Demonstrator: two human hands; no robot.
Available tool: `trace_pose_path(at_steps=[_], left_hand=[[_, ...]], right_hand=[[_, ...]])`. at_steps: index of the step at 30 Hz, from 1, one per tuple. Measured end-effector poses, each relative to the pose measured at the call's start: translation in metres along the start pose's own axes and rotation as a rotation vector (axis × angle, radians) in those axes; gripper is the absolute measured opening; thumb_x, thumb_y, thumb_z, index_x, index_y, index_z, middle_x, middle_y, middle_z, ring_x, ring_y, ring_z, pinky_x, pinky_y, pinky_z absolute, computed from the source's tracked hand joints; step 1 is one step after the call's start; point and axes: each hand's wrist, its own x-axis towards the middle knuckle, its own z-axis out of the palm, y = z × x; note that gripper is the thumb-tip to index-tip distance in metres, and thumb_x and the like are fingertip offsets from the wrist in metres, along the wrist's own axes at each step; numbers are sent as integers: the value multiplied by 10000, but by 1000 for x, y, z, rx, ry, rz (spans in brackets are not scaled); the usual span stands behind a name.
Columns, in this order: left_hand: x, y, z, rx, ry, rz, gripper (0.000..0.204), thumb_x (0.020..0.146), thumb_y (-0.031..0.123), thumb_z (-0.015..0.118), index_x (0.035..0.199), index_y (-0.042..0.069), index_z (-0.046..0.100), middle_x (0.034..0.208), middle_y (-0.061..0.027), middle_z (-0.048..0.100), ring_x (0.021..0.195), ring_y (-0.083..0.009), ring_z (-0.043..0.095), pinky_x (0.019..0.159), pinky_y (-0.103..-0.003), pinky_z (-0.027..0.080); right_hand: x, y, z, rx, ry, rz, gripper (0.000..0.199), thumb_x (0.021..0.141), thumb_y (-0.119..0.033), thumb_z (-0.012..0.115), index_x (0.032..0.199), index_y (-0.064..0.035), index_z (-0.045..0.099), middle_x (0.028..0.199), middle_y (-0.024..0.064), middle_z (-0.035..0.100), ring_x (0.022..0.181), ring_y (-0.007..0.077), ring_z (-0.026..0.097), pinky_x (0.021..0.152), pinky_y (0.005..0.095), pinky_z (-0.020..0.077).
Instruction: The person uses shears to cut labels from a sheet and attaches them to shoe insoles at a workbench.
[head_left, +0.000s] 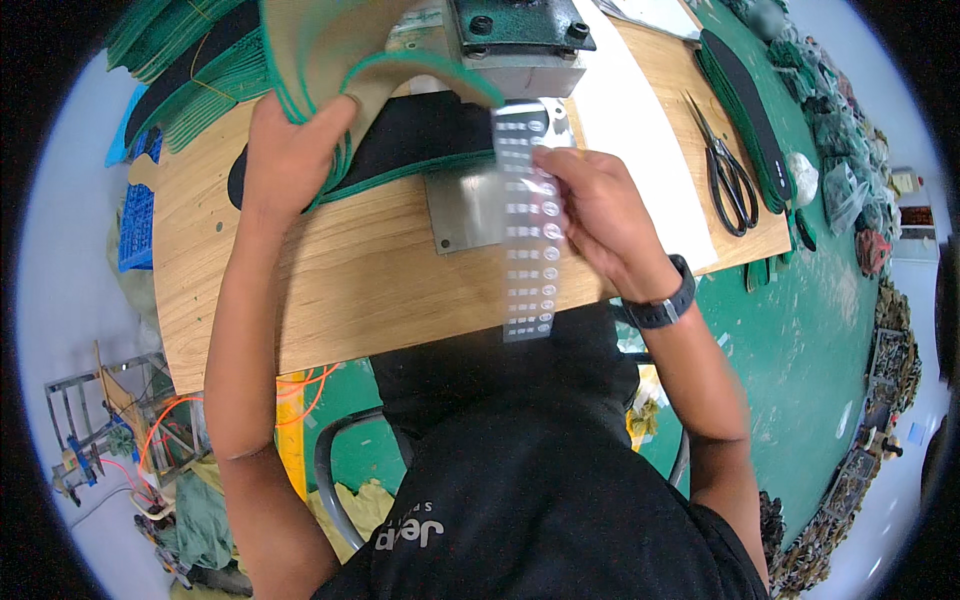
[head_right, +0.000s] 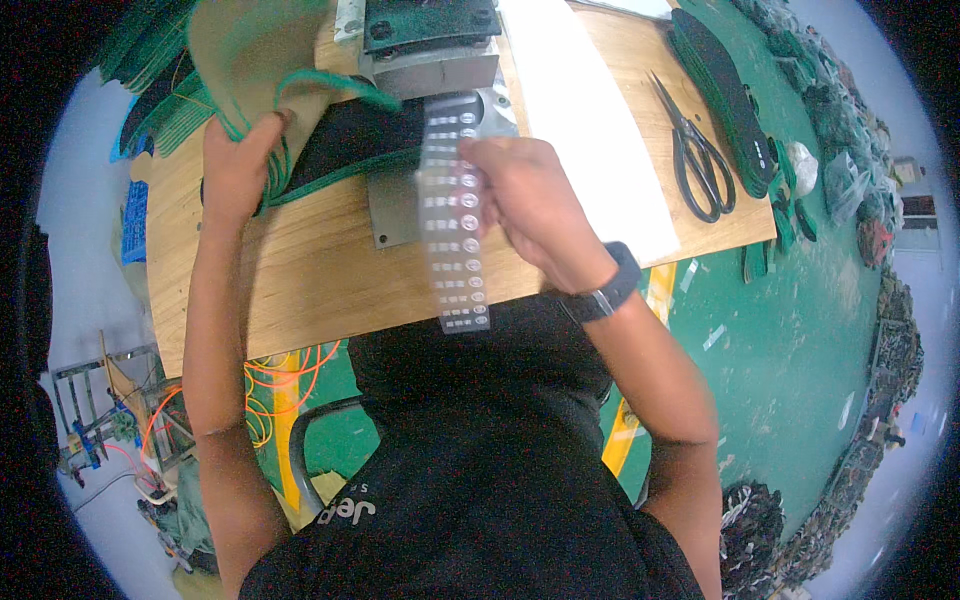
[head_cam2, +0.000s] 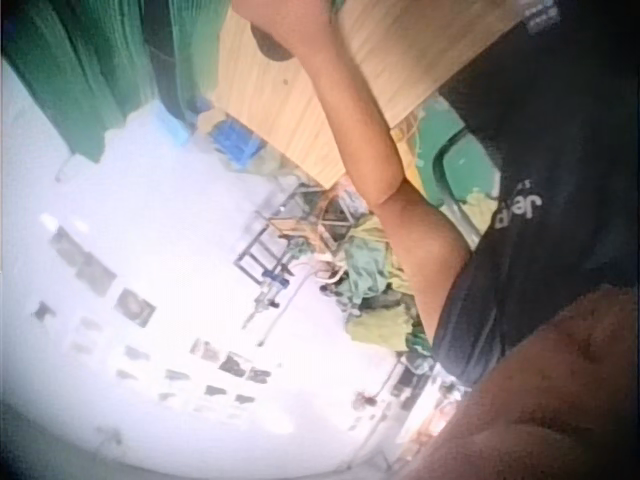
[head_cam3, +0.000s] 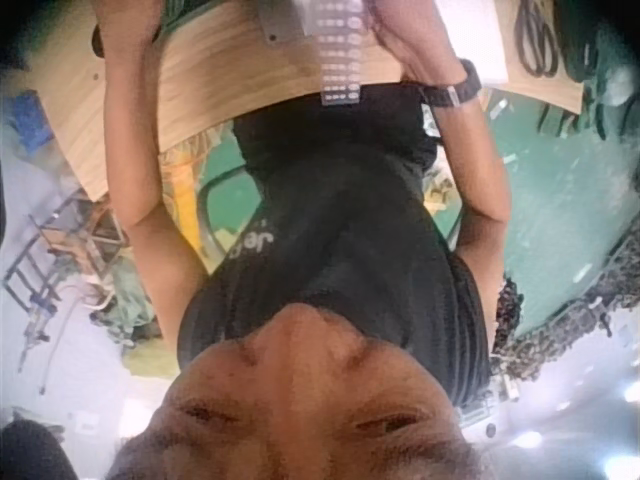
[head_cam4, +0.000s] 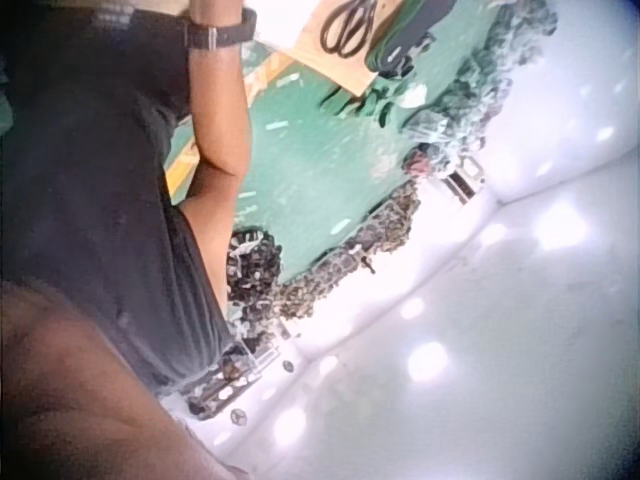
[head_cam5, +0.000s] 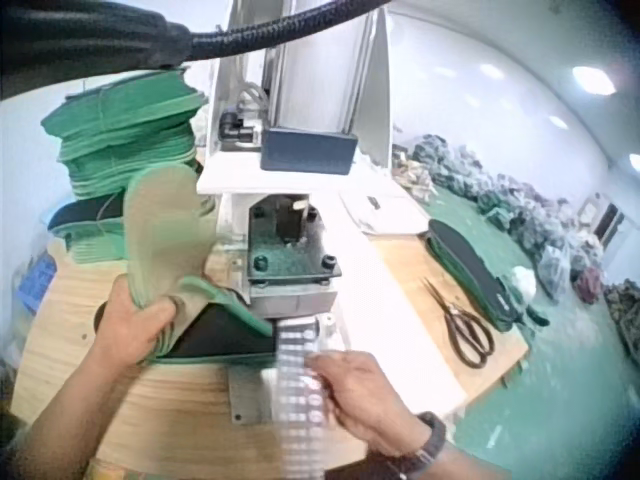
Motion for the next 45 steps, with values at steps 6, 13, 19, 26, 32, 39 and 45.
trace_pose_path(at_steps=[6,13,19,26,32,39,45], left_hand=[[-2,-1,1,-22,22,-10,184,791,149,586,844,-22,628,729,-11,614,664,-93,521,660,-264,449],[-3,-3,2,4,7,-8,190,797,171,588,842,-10,624,700,8,588,651,-76,501,624,-270,444],[-5,-2,3,170,-58,-63,261,770,228,627,921,15,622,708,-46,602,646,-131,520,640,-296,453],[-8,4,17,534,-254,244,620,658,275,755,1200,67,538,1001,-204,632,947,-387,593,832,-417,473],[-7,-10,12,505,-233,243,419,684,241,714,1023,21,607,842,-200,640,791,-362,609,735,-394,491],[-5,-4,-5,192,-18,-11,233,753,174,632,883,-19,638,750,-53,639,703,-116,579,680,-288,473],[-5,-18,-11,-183,109,78,175,792,91,605,916,-27,642,848,-24,648,747,-96,573,701,-277,472]], right_hand=[[9,-3,4,-120,-63,19,261,910,-146,531,740,40,598,614,95,596,442,133,532,410,237,448],[11,0,6,-160,-38,3,279,914,-157,535,730,43,597,598,86,584,450,130,530,413,240,446],[14,2,7,-147,-63,-31,285,915,-178,540,731,30,601,602,72,586,457,124,535,410,237,442],[4,-5,8,-165,-6,-1,275,907,-174,536,714,11,599,594,63,581,452,129,537,404,238,435],[4,7,-4,-113,25,-162,249,894,-156,541,720,15,589,584,66,558,441,133,515,396,243,435],[-9,-3,-13,-120,-13,-60,230,884,-139,553,732,30,587,605,80,581,447,128,530,395,221,433],[9,-4,1,-265,-87,-17,251,891,-153,558,700,7,583,603,62,580,480,124,566,418,228,474]])
